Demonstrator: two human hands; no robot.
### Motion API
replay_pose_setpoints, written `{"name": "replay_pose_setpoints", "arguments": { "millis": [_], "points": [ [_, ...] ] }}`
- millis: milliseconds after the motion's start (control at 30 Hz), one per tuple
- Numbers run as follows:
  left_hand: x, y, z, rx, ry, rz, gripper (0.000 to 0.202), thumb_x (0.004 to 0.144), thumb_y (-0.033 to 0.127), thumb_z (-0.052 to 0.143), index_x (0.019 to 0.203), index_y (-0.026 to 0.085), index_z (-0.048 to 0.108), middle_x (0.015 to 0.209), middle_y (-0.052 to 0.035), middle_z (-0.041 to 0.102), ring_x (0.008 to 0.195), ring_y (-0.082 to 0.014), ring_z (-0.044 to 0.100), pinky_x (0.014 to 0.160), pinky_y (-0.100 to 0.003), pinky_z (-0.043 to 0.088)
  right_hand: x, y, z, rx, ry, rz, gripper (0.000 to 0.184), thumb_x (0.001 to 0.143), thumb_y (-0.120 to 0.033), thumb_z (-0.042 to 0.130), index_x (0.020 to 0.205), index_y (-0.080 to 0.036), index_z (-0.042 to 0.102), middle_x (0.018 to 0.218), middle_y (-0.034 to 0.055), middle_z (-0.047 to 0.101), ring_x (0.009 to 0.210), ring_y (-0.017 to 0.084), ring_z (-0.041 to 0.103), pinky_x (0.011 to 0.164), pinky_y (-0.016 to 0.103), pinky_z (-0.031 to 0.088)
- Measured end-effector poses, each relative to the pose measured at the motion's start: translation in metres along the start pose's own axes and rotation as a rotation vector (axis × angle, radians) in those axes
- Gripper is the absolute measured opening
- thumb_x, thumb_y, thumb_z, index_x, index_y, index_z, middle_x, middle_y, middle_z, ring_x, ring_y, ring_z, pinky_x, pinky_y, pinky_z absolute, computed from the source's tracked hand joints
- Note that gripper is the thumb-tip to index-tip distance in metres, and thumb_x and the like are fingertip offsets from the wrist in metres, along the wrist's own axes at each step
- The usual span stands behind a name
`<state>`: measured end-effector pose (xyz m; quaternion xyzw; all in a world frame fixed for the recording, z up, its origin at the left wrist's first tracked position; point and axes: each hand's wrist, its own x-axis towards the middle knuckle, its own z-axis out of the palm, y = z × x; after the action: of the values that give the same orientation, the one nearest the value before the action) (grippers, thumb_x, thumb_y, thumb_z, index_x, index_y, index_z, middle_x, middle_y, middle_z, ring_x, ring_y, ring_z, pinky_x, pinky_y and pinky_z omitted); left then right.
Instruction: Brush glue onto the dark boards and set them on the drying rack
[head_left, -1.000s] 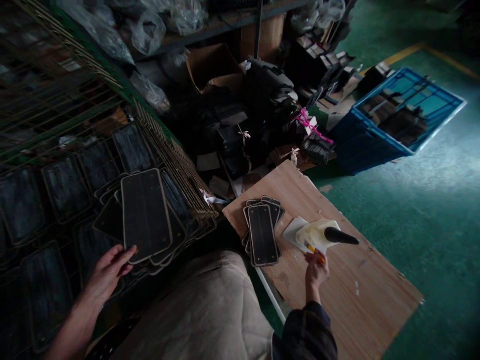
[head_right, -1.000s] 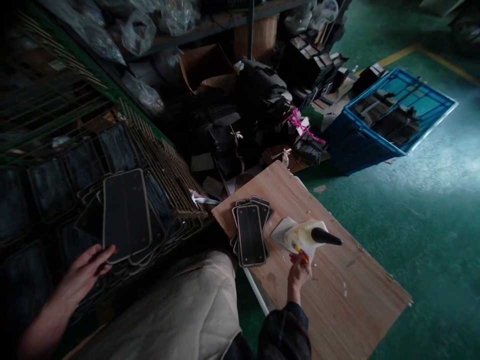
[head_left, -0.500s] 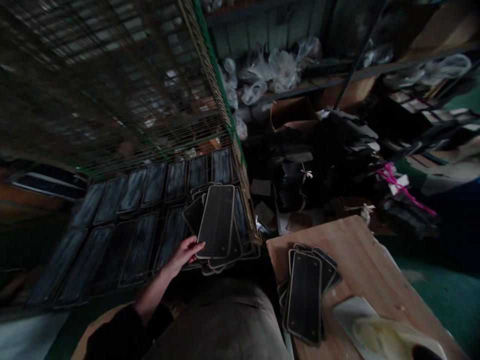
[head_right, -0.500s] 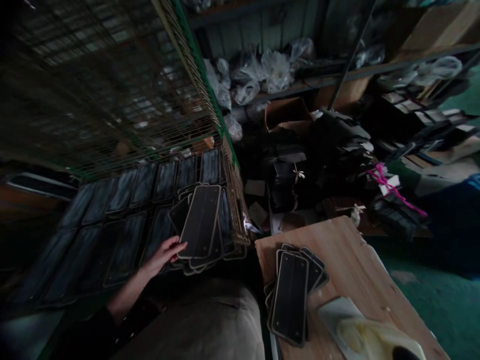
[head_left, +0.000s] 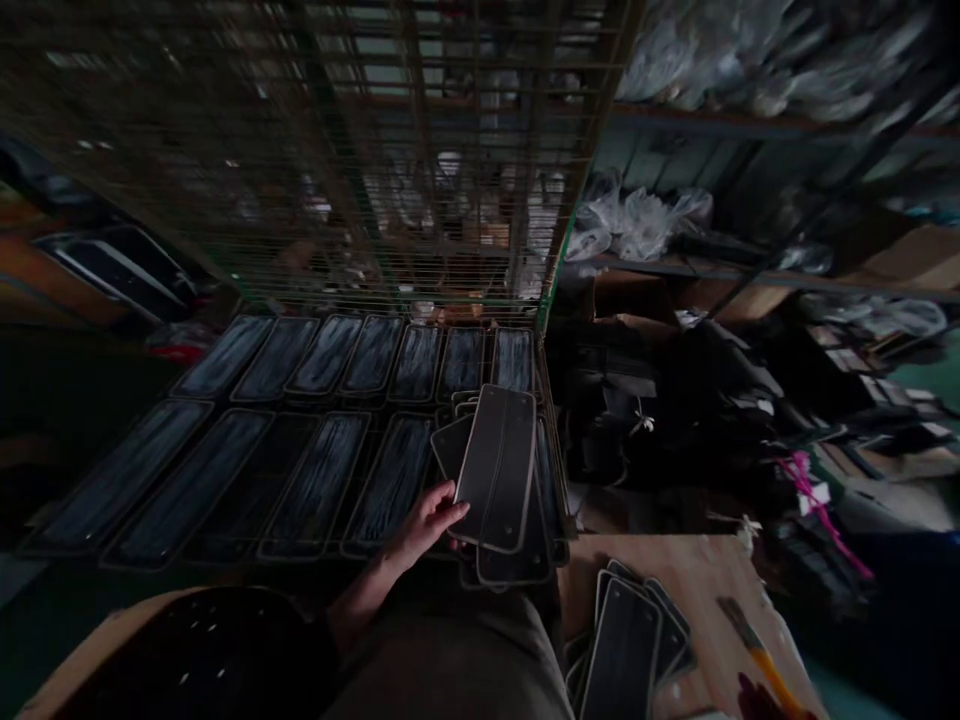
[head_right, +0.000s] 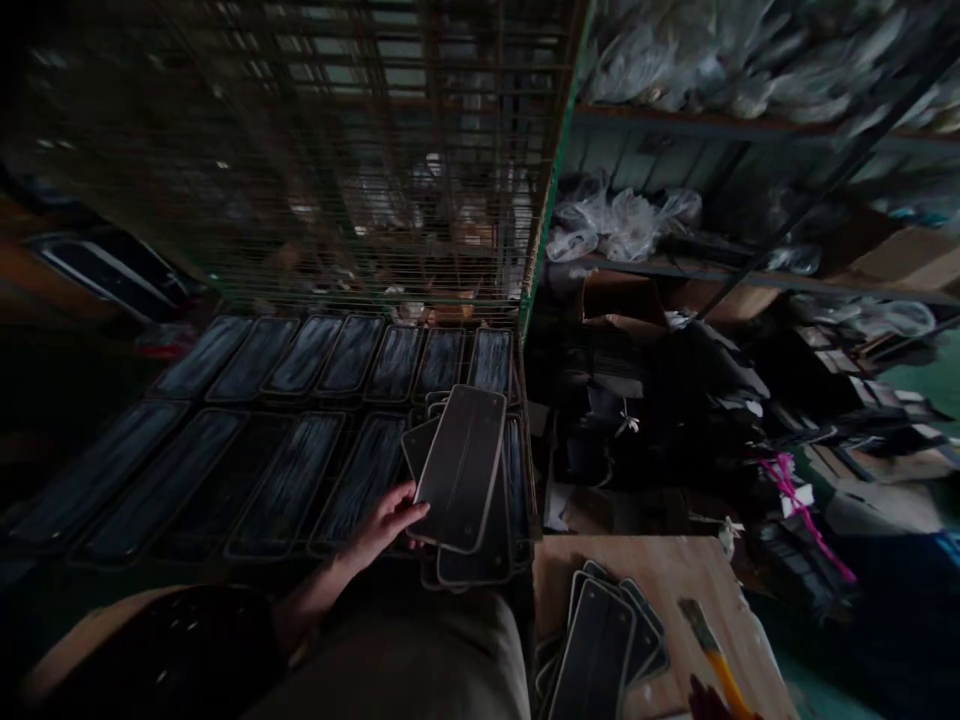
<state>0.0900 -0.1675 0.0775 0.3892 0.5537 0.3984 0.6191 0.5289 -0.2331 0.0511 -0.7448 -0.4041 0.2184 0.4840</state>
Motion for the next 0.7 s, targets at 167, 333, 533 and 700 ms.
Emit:
{"name": "replay_pose_setpoints", "arguments": {
  "millis": [167, 333, 533, 700],
  "points": [
    [-0.002, -0.036, -0.021, -0.083, 0.019, -0.133, 0.042, 0.071, 0.054, 0.067, 0.082, 0.02, 0.046, 0.069, 0.0016, 0.06, 0.046, -0.0148, 0.061, 0.039, -0.024, 0.046, -0.008, -0.087, 0.07, 0.371, 0.129, 0.059, 0.035, 0.081, -0.052, 0.063, 0.105, -0.026, 0.063, 0.079, 0.0039, 0.068, 0.07, 0.024, 0.07, 0.066, 0.042, 0.061],
    [-0.006, -0.049, -0.032, -0.111, -0.033, -0.137, 0.038, 0.074, 0.05, 0.066, 0.082, 0.02, 0.044, 0.068, 0.0004, 0.062, 0.047, -0.0167, 0.064, 0.039, -0.023, 0.047, -0.026, -0.163, 0.144, 0.127, -0.277, -0.167, 0.044, 0.088, -0.051, 0.055, 0.116, -0.019, 0.061, 0.08, 0.0059, 0.071, 0.067, 0.021, 0.069, 0.064, 0.033, 0.057],
    [-0.01, -0.062, -0.036, -0.146, -0.05, -0.174, 0.044, 0.07, 0.055, 0.067, 0.074, 0.022, 0.038, 0.053, 0.0054, 0.053, 0.039, -0.0156, 0.06, 0.034, -0.021, 0.041, -0.004, -0.189, 0.213, -0.154, -0.729, -0.56, 0.034, 0.094, -0.041, 0.048, 0.118, -0.023, 0.062, 0.096, 0.0047, 0.072, 0.085, 0.019, 0.07, 0.074, 0.026, 0.054],
    [-0.015, -0.064, -0.033, -0.133, 0.007, -0.242, 0.045, 0.069, 0.057, 0.066, 0.074, 0.02, 0.041, 0.053, 0.0014, 0.06, 0.037, -0.0145, 0.058, 0.034, -0.022, 0.042, 0.031, -0.199, 0.258, -0.232, -0.785, -0.746, 0.035, 0.095, -0.042, 0.045, 0.117, -0.021, 0.064, 0.102, 0.0071, 0.072, 0.089, 0.02, 0.07, 0.071, 0.026, 0.053]
  ]
}}
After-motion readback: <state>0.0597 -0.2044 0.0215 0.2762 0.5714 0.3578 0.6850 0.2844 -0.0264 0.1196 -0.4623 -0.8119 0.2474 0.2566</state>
